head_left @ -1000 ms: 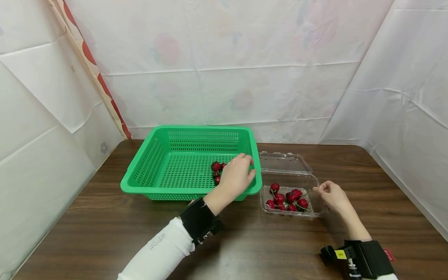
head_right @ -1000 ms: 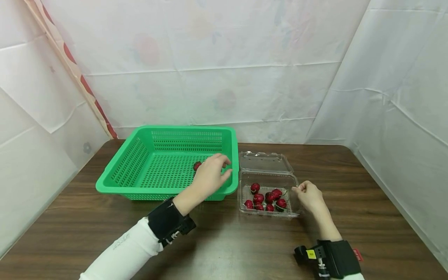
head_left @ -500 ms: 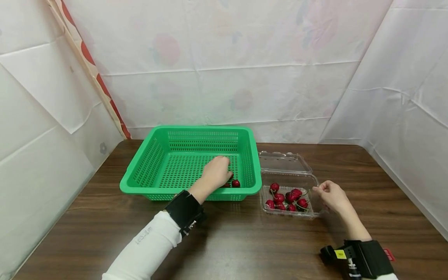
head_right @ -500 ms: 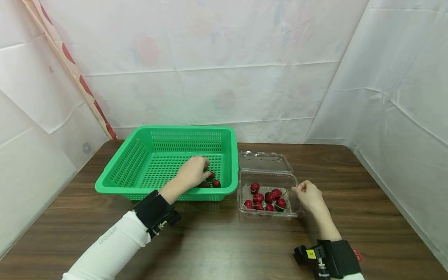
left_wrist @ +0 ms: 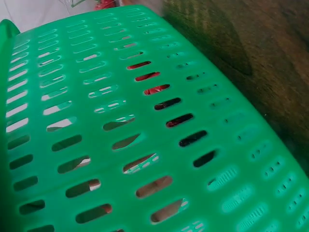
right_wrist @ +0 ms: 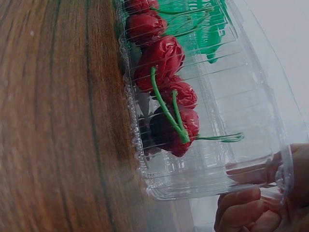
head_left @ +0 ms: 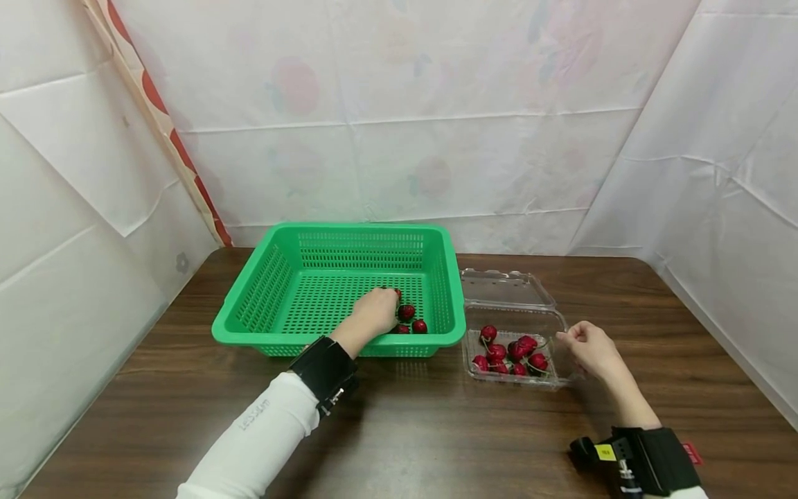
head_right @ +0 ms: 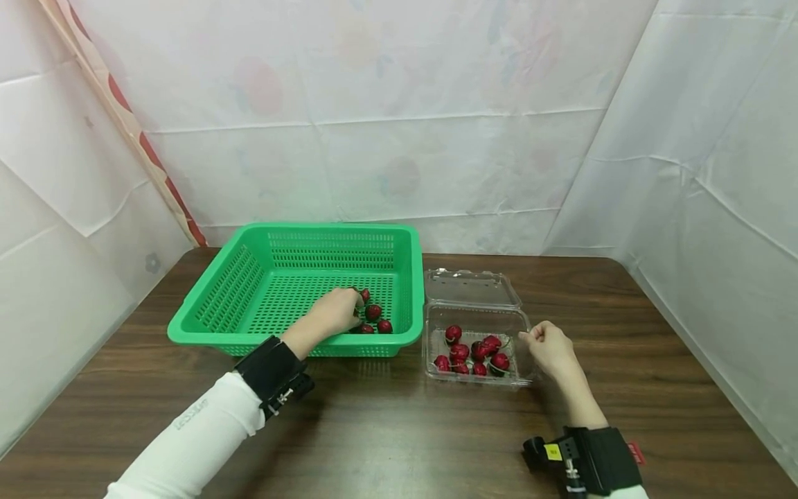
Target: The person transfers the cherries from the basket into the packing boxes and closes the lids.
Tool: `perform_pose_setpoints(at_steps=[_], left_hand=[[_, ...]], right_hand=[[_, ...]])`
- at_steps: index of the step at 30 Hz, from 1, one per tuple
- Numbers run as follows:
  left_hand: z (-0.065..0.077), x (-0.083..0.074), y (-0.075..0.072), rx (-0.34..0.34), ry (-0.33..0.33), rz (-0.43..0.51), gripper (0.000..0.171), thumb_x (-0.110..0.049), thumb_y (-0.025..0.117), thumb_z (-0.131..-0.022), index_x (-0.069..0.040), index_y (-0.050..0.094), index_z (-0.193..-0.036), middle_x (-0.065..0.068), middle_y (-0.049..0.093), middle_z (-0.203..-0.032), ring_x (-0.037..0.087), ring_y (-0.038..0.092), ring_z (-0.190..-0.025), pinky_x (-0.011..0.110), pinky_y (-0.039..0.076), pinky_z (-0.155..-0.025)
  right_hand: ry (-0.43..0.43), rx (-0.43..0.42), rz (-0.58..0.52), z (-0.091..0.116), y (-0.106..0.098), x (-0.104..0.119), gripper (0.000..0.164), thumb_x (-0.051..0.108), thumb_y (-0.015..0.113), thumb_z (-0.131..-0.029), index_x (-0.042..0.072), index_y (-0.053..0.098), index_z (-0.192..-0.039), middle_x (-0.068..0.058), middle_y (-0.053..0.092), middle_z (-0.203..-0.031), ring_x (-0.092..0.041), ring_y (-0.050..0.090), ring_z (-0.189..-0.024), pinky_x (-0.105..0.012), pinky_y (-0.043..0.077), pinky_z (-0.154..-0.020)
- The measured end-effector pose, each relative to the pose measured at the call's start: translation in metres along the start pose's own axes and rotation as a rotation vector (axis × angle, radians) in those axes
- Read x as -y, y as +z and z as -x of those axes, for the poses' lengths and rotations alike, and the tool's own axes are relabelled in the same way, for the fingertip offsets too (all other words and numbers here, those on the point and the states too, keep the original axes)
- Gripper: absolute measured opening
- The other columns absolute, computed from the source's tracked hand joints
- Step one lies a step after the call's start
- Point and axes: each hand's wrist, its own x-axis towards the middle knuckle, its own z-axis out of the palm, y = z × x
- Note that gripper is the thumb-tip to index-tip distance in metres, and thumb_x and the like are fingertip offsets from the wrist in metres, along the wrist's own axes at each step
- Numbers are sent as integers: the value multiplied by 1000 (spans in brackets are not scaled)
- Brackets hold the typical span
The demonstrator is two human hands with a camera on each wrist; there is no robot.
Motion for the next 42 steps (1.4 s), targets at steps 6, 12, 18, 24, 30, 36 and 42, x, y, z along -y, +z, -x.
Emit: perform_pose_setpoints(at_steps=[6,12,18,24,30,36,42], left_hand=[[-2,0,1,46,-26,-11,17,-4,56,-84,-10,55,-69,5,49,-63,15,35,-53,26,27,-46],[-2,-2,0,107,-60,-32,25,-7,55,-85,-12,49,-61,5,47,-62,15,35,-53,26,28,-47],[-3,-1,1,139,-64,-39,28,-5,52,-87,-12,46,-60,4,42,-60,15,34,-53,26,27,-47],[-4,-1,2,159,-55,-39,20,-2,46,-90,-8,55,-73,7,47,-67,16,35,-56,26,27,-49],[-5,-2,2,165,-64,-26,15,-1,44,-90,-6,57,-85,8,49,-72,16,37,-57,26,28,-50],[-7,-2,4,175,-75,-25,15,1,44,-90,-4,58,-94,10,53,-82,17,39,-59,27,29,-51],[-8,-1,3,164,-46,-18,12,2,47,-88,-4,56,-85,8,47,-71,16,36,-56,26,27,-49]], right_hand=[[-7,-3,11,0,0,1,27,23,46,-92,-1,41,-84,1,38,-49,-12,40,-40,-29,37,-41],[-10,-2,19,1,0,2,27,23,46,-92,-1,42,-83,1,38,-49,-13,40,-40,-30,38,-42],[-3,4,11,2,0,2,27,24,46,-93,-1,41,-84,1,38,-50,-13,40,-40,-31,38,-42],[-4,9,21,2,0,3,27,24,46,-93,-1,41,-84,0,38,-50,-13,40,-40,-31,38,-42],[-5,11,22,3,-1,3,29,25,46,-93,-1,42,-84,0,39,-50,-14,41,-40,-31,38,-42],[-11,9,29,2,0,2,28,25,46,-93,-1,42,-84,0,39,-50,-13,41,-40,-31,38,-42],[-9,7,27,2,-1,3,28,25,46,-93,-2,42,-85,0,40,-51,-13,41,-41,-31,38,-42]])
